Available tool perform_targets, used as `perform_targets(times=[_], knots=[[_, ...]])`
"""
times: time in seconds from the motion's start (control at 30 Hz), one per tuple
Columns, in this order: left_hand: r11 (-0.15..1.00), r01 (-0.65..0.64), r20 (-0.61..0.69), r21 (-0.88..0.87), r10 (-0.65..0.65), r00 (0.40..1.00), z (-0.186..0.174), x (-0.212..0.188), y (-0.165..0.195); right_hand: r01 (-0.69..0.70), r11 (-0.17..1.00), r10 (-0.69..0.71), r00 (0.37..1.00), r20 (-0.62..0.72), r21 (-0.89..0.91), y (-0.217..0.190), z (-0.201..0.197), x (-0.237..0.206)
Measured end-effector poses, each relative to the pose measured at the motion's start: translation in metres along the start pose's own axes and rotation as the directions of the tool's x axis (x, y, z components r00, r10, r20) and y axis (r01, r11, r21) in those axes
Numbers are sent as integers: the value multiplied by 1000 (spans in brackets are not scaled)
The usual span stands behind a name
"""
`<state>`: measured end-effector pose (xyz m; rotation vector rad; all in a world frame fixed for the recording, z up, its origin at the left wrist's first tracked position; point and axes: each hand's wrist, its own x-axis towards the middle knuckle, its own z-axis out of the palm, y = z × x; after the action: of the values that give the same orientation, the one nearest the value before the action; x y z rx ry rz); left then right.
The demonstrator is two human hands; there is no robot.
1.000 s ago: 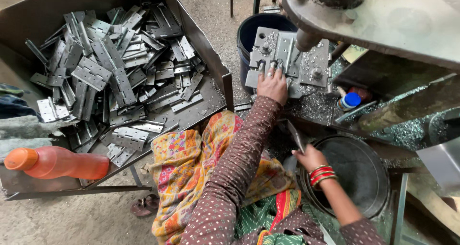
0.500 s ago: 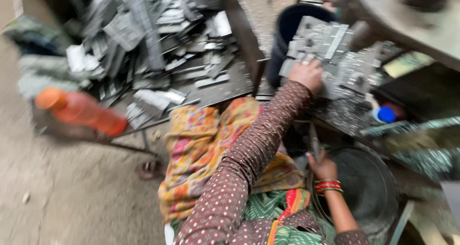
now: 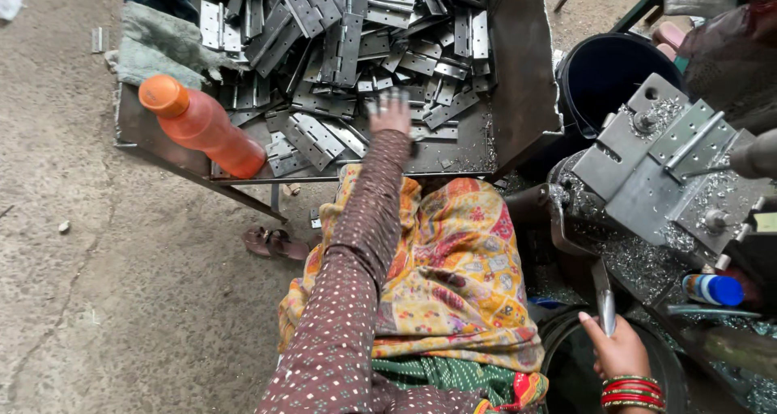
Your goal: The person repeatedly picks up metal hinge pieces from a bin, places them under a drill press, and operates the machine to drill holes. The processed pieces are returned to the bin after each cycle.
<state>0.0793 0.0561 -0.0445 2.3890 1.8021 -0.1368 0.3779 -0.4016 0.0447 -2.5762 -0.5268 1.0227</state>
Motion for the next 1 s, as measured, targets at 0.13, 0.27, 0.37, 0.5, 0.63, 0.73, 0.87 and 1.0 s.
perform_targets(times=[0.13,0.27,0.37,0.5,0.63,0.73,0.87,1.0], knots=[[998,-43,155,-45,49,987,-12,-5,-19,-53,999,53,999,-4,-4,5,1,5],[980,-181,66,-80,186,980,12,-21,-6,-42,999,42,999,0,-10,7,2,8],[962,-254,-182,-101,233,955,44,-26,6,-60,998,60,998,-4,-19,5,2,6],[953,-244,-301,-182,182,936,51,-27,12,-48,998,48,999,-6,-29,-1,3,1],[855,-334,-512,-398,95,854,29,-61,25,9,1000,-10,999,-41,-28,-2,5,-2],[763,-517,-649,-389,172,741,-15,-102,57,47,997,-49,998,-38,-53,5,6,1],[787,-610,-784,-94,319,532,-73,-138,133,67,986,-74,996,-42,-153,19,7,12],[717,-695,-841,56,409,354,-91,-158,232,219,945,-254,959,-123,-244,30,11,20]])
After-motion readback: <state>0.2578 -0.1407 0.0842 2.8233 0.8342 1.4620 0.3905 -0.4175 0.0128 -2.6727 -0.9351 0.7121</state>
